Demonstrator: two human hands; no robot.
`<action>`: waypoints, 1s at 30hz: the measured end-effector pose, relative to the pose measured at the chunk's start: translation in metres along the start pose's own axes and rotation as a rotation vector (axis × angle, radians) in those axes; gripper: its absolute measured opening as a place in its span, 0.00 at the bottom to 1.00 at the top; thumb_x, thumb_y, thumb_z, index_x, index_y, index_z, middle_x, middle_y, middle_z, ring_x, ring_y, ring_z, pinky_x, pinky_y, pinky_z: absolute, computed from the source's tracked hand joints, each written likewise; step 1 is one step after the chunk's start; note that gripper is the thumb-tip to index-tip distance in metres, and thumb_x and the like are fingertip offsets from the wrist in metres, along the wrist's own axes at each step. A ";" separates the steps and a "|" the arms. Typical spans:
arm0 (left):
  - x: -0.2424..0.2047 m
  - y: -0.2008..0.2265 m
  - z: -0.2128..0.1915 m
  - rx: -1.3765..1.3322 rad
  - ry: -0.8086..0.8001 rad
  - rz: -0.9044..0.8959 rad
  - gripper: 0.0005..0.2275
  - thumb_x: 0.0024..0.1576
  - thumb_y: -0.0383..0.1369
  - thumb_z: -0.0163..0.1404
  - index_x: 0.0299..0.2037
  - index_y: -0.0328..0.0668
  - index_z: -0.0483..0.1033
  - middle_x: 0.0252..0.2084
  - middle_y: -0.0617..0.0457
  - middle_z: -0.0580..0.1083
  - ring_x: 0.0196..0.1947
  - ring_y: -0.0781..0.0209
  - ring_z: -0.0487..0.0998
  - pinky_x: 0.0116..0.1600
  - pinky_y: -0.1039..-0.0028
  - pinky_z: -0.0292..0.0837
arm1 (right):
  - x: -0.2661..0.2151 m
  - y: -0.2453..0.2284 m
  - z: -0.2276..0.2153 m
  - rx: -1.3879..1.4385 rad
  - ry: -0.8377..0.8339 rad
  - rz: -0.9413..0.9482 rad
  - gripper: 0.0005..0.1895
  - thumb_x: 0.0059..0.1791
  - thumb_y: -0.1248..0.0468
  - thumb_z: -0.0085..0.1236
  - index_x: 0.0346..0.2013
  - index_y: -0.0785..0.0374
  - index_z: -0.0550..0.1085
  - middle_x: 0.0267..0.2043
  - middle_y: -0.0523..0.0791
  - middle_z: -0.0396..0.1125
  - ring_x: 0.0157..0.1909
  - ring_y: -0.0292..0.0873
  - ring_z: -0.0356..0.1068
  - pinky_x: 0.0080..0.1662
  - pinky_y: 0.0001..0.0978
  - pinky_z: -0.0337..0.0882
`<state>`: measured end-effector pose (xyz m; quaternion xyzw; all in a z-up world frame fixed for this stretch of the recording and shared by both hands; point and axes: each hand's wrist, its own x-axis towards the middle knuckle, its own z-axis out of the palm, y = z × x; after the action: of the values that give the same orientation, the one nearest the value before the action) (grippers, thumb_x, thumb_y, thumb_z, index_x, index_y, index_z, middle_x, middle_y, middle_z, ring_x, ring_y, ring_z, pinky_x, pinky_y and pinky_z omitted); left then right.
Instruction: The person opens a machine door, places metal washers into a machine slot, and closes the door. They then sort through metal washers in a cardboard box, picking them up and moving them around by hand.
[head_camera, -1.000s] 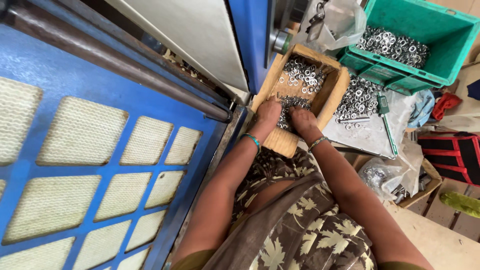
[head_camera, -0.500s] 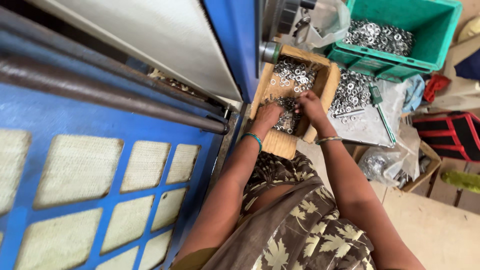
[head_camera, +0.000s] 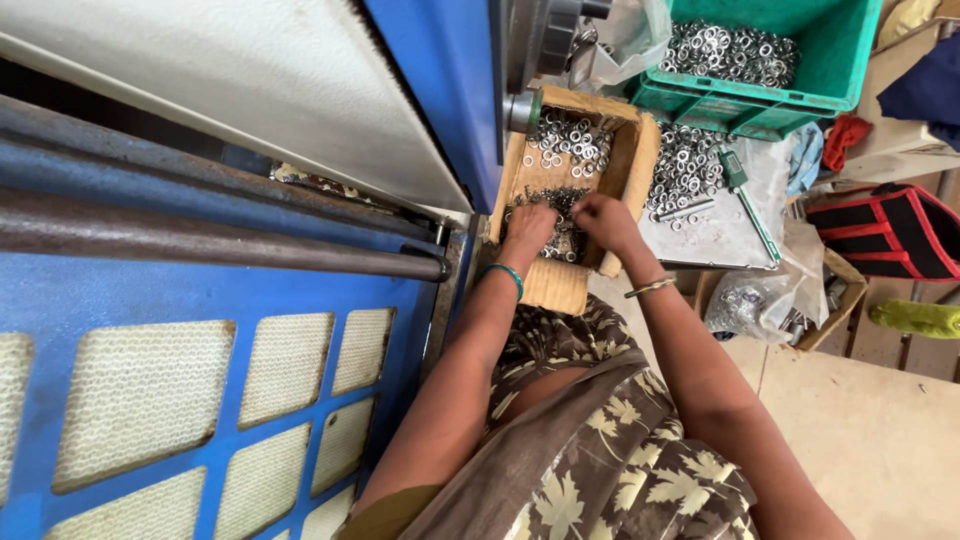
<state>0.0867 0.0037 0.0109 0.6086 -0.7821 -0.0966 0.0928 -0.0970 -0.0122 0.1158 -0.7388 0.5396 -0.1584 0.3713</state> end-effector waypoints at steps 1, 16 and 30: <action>-0.001 0.000 -0.005 -0.041 0.025 -0.019 0.06 0.53 0.26 0.50 0.31 0.41 0.82 0.39 0.40 0.78 0.40 0.45 0.82 0.44 0.58 0.77 | -0.001 -0.004 0.005 -0.188 -0.029 0.003 0.08 0.50 0.58 0.59 0.41 0.56 0.81 0.39 0.48 0.76 0.40 0.49 0.75 0.44 0.43 0.74; -0.003 -0.005 -0.025 -0.902 0.317 -0.420 0.08 0.53 0.30 0.56 0.39 0.37 0.76 0.36 0.43 0.80 0.37 0.48 0.83 0.44 0.64 0.78 | 0.003 -0.018 0.050 -0.573 -0.256 -0.131 0.16 0.49 0.54 0.59 0.51 0.53 0.76 0.44 0.49 0.75 0.47 0.53 0.75 0.49 0.46 0.74; -0.018 0.005 -0.062 -1.292 0.054 -0.664 0.09 0.59 0.33 0.51 0.43 0.34 0.73 0.26 0.45 0.76 0.19 0.62 0.77 0.25 0.71 0.74 | 0.006 -0.009 0.058 -0.636 -0.208 -0.265 0.12 0.50 0.57 0.56 0.47 0.55 0.75 0.37 0.48 0.75 0.40 0.52 0.76 0.44 0.46 0.75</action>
<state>0.1029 0.0199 0.0710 0.6397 -0.3403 -0.5474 0.4187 -0.0522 0.0057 0.0821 -0.8931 0.4209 0.0467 0.1518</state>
